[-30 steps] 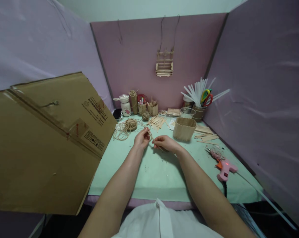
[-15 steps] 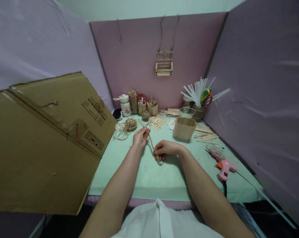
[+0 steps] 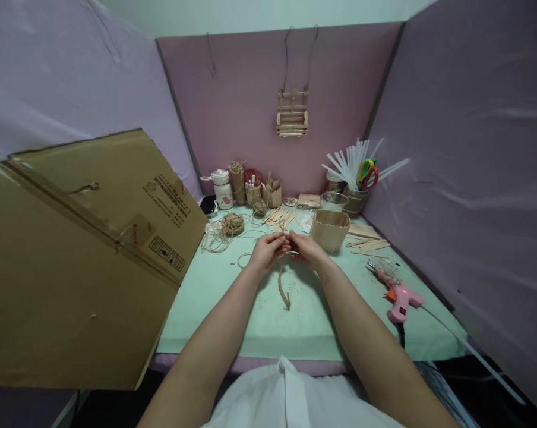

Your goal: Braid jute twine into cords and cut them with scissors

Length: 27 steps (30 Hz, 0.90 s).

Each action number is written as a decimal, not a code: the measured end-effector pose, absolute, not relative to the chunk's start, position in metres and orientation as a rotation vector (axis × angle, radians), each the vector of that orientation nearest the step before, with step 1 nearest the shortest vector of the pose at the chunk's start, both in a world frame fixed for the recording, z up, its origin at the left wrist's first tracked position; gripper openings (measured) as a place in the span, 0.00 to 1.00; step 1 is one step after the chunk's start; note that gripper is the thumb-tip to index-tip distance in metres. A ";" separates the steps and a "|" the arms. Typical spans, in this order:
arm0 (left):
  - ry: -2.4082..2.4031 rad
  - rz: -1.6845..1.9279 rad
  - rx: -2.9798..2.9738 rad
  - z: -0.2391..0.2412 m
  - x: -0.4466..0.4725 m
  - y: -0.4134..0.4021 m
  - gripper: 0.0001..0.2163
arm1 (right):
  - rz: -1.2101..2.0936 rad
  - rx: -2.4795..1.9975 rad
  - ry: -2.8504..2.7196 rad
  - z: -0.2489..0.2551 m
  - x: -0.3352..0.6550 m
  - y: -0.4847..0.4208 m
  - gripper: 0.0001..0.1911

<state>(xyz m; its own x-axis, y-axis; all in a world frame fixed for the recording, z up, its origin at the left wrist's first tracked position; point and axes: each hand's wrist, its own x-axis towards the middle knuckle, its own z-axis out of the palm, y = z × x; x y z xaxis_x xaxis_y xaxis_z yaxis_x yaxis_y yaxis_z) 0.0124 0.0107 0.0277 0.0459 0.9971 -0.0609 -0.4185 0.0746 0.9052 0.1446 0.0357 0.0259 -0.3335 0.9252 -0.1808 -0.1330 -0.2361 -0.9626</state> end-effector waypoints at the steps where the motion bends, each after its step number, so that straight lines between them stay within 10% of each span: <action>1: 0.885 1.286 0.902 0.026 0.014 0.010 0.12 | 1.738 -1.024 -1.135 0.027 0.145 0.036 0.16; 27: 1.010 1.248 1.665 0.019 0.022 0.005 0.04 | 1.606 -0.926 -0.867 0.010 0.143 0.051 0.16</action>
